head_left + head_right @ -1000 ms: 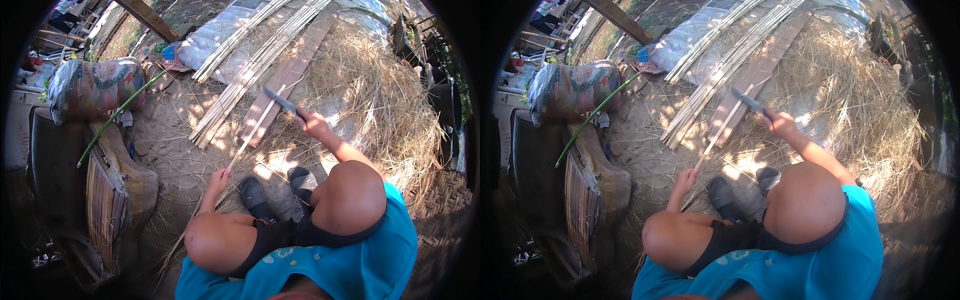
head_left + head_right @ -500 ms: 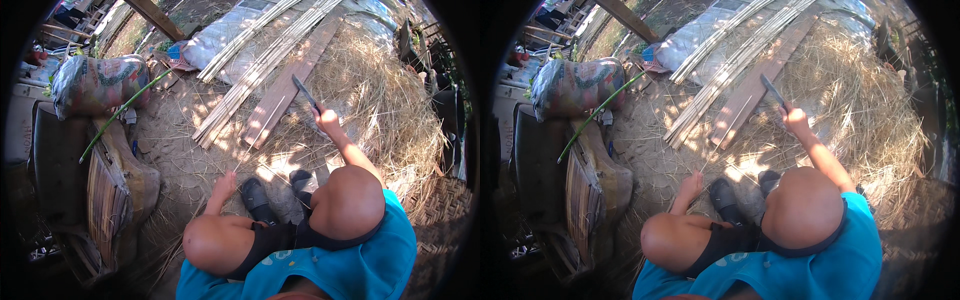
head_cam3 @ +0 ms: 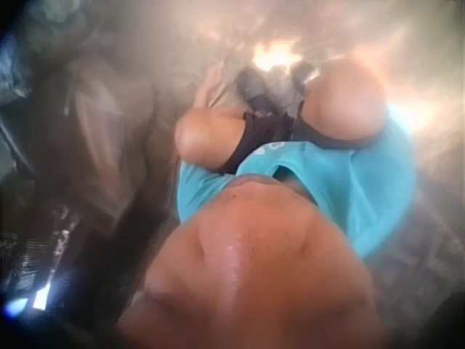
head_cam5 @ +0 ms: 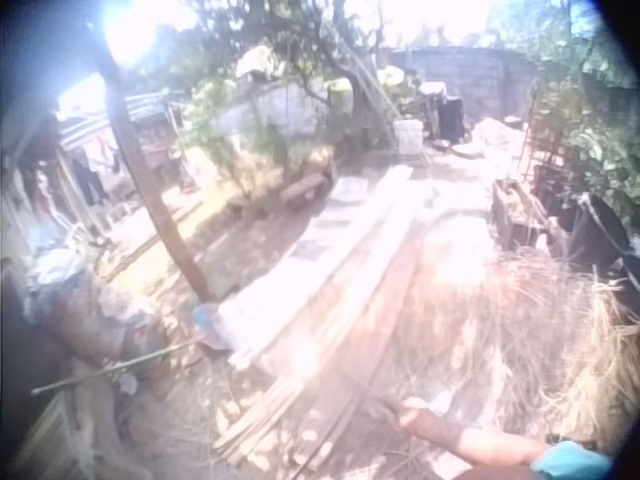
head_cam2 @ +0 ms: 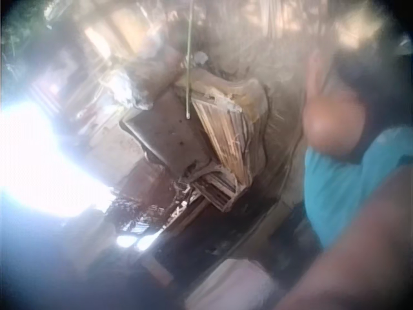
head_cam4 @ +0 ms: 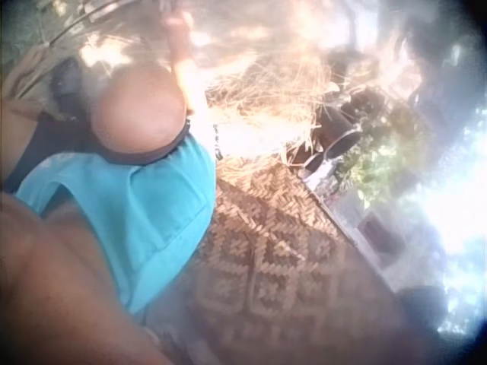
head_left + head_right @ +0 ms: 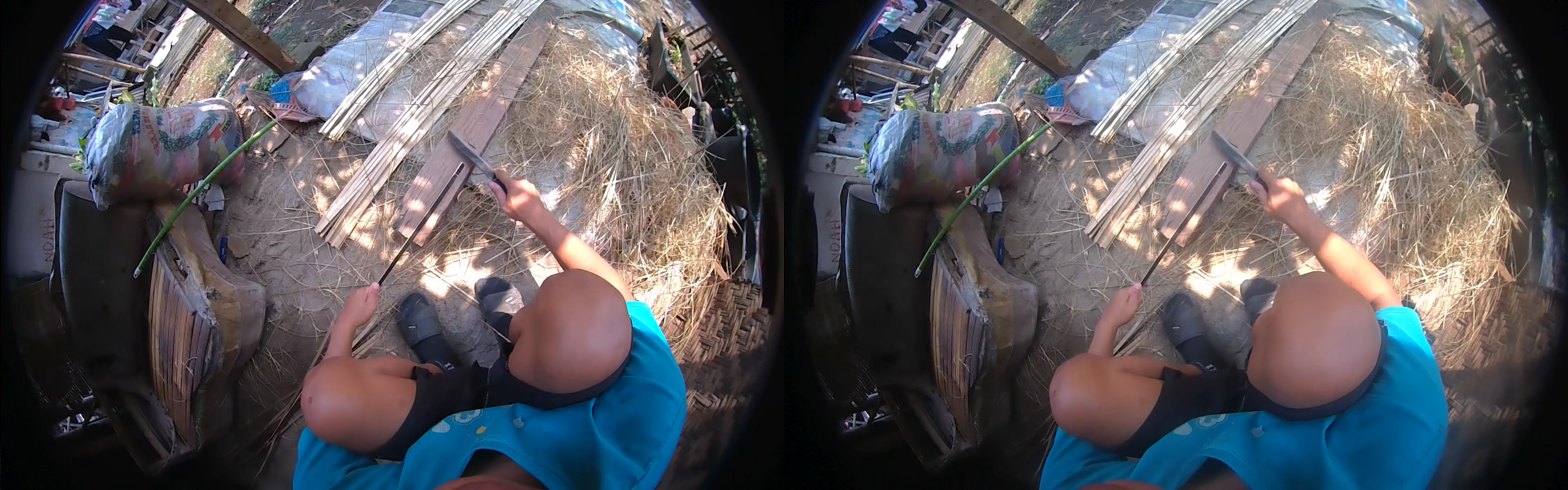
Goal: The person sits on the ground and uses a knife to split long bamboo strips into thinner pieces. After processing several strips, the person stands, walks through a yard, and enters a workshop where other people are present.
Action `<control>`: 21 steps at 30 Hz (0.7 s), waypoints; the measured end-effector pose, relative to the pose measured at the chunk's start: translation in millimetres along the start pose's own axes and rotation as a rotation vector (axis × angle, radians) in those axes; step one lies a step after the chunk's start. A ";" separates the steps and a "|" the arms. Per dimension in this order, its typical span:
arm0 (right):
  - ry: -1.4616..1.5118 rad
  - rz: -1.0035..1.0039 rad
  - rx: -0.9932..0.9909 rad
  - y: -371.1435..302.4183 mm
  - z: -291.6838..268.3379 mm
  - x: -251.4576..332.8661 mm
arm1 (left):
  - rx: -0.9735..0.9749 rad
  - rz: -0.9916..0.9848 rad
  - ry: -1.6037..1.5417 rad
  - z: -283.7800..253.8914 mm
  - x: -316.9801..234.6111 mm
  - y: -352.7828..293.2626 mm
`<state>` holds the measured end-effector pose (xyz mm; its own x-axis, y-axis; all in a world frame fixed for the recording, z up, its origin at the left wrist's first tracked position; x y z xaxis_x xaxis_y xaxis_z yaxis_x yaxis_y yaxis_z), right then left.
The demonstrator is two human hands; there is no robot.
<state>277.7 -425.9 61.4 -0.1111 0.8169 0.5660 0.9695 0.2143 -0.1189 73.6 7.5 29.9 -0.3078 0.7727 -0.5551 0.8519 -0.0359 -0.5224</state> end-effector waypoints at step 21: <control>-0.214 -0.015 -0.099 -3.2 29.3 -45.7 | 0.005 -0.101 -0.338 -12.7 4.5 -48.5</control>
<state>273.2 -448.2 12.0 -0.1595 0.9110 0.3802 0.9829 0.1827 -0.0254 36.2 20.8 60.9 -0.5143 0.5188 -0.6829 0.8082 0.0268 -0.5883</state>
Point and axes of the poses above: each hand's wrist, its own y-axis towards the middle knuckle, its own z-axis out of the palm, x = y × z, the point moved 1 cm from there along y, towards the middle knuckle, and after that the axes turned 3 degrees about -z, right-handed, at the moved point
